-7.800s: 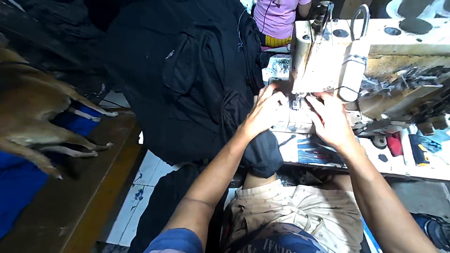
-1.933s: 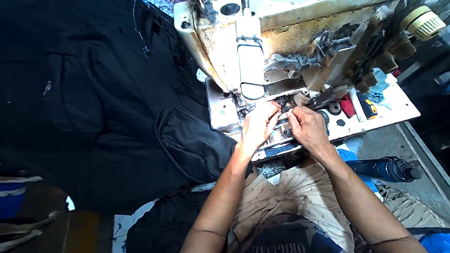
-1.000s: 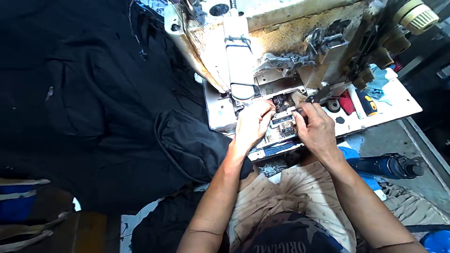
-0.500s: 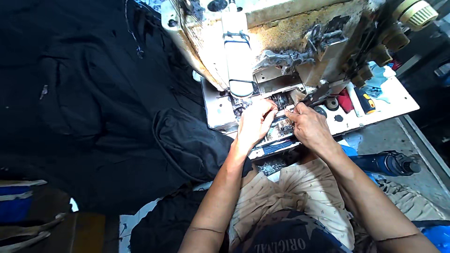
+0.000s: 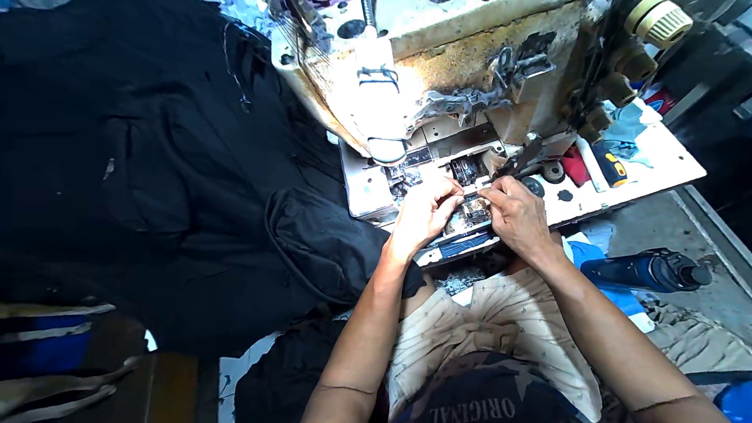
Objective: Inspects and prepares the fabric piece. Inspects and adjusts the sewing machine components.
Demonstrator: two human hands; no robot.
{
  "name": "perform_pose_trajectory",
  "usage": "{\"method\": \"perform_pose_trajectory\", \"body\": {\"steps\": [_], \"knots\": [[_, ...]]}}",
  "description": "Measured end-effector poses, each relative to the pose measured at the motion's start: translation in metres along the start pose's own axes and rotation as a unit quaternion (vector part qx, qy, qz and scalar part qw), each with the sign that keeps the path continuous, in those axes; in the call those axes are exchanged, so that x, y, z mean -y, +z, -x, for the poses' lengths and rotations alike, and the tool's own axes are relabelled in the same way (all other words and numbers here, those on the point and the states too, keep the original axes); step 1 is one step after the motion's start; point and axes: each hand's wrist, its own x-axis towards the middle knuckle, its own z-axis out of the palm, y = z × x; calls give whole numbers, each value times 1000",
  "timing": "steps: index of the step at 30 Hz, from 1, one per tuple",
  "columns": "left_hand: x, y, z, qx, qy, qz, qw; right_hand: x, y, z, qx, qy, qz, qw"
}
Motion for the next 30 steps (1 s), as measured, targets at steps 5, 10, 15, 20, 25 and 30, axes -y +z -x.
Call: {"method": "perform_pose_trajectory", "body": {"steps": [5,10,15,20,25,30], "knots": [[0,-4,4,-18,-6,36,999,0,1,1,-50,3,-24,998],[-1,-4,6,-27,-36,41,998,10,-3,-6,-116,26,-43,992],[4,-1,7,-37,-33,57,997,31,-13,-23,-37,73,-6,997],[3,0,10,-53,-39,106,992,40,-10,-35,110,137,79,981],[-2,-3,14,-75,-63,130,987,33,-5,-33,69,117,66,989],[-1,-1,15,-98,-72,126,985,19,-19,-27,49,177,-142,973]]}}
